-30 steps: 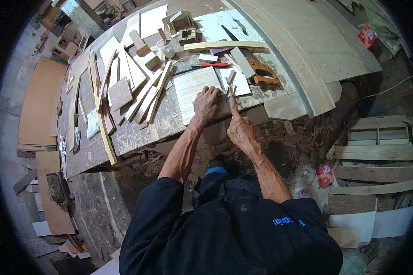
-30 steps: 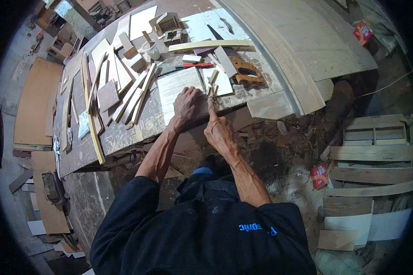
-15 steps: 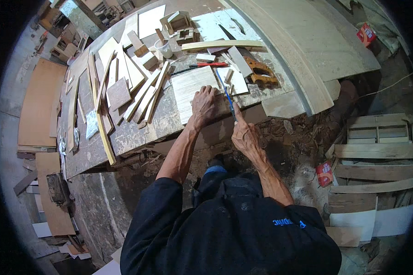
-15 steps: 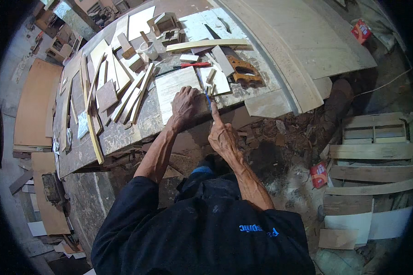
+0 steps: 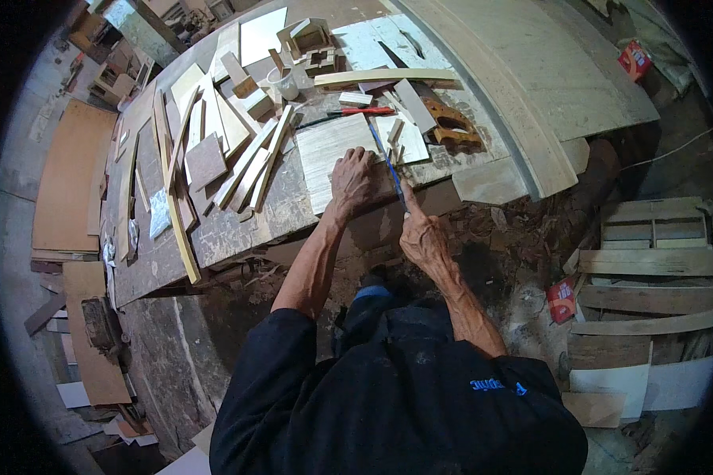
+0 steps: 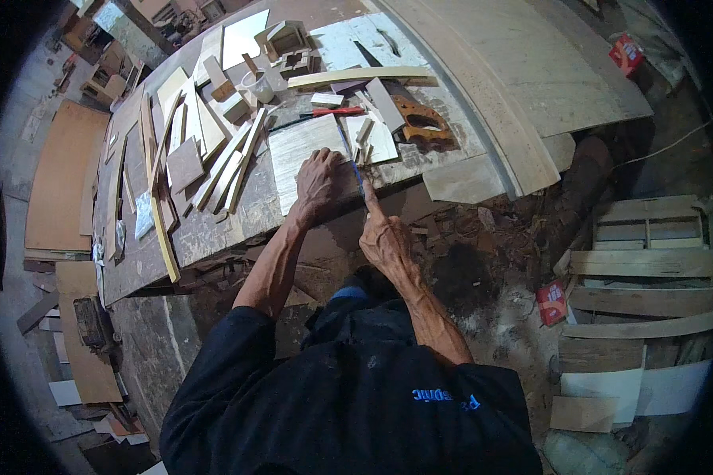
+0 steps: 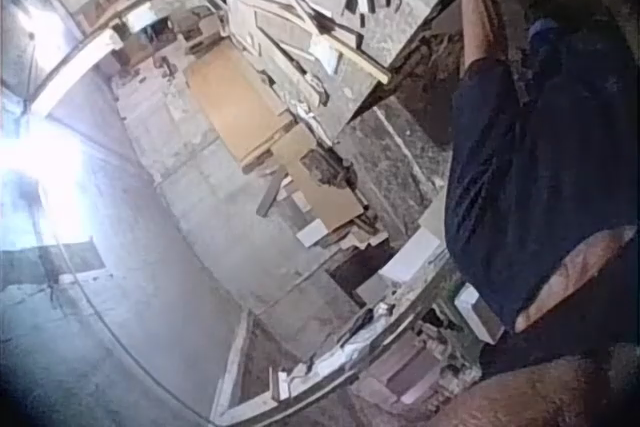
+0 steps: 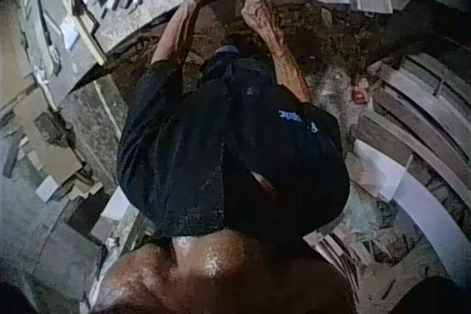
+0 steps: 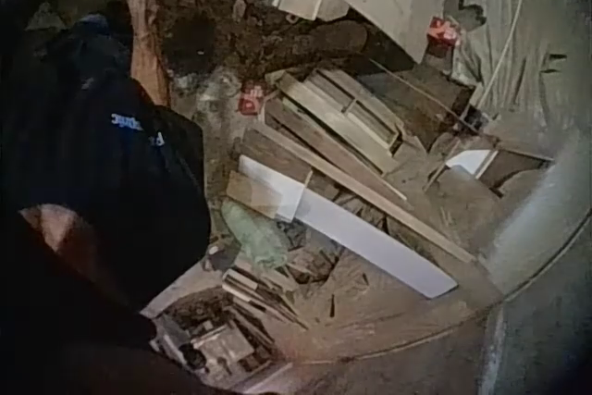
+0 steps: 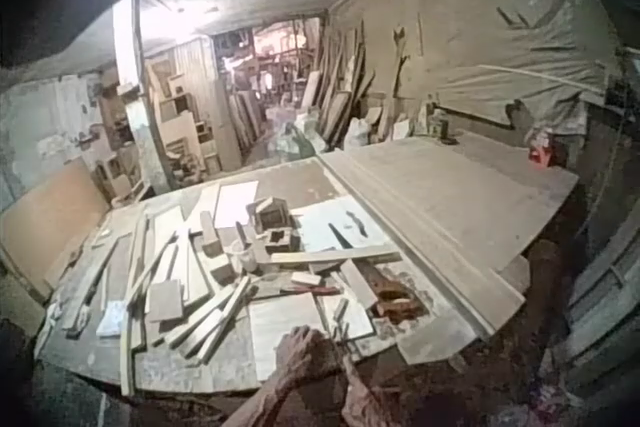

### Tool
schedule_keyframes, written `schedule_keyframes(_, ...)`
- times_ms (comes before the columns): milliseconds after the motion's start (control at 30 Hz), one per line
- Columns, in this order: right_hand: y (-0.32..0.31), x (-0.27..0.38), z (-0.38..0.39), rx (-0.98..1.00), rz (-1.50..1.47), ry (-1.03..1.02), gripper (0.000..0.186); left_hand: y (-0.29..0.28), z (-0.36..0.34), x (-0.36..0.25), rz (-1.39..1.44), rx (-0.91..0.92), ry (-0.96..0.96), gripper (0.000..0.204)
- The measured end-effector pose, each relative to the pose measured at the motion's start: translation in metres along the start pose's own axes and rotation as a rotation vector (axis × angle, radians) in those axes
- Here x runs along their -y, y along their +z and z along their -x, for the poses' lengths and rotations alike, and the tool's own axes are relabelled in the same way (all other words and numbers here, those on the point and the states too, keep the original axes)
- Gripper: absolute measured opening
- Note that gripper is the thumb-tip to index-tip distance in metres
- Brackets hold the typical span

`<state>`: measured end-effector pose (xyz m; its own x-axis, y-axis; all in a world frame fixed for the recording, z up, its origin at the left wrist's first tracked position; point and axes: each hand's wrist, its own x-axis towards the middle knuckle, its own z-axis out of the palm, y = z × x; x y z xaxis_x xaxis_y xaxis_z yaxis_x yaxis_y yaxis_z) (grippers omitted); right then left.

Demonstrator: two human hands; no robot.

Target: The person cuts a small wooden block by hand using a hand saw on a workbench.

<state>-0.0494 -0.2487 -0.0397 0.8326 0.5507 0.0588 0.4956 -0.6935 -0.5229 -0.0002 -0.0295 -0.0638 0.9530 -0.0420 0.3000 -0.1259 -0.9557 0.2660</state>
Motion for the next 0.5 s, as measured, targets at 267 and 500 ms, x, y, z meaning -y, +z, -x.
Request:
schedule_keyframes(267,-0.002,0.001,0.0,0.0,-0.035,0.091,0.088,-0.011,-0.01,-0.023,0.111,-0.078,-0.148,0.029)
schedule_keyframes(500,-0.007,0.006,0.003,0.007,-0.077,0.095,0.084,-0.012,-0.017,-0.027,0.104,-0.022,-0.331,0.032)
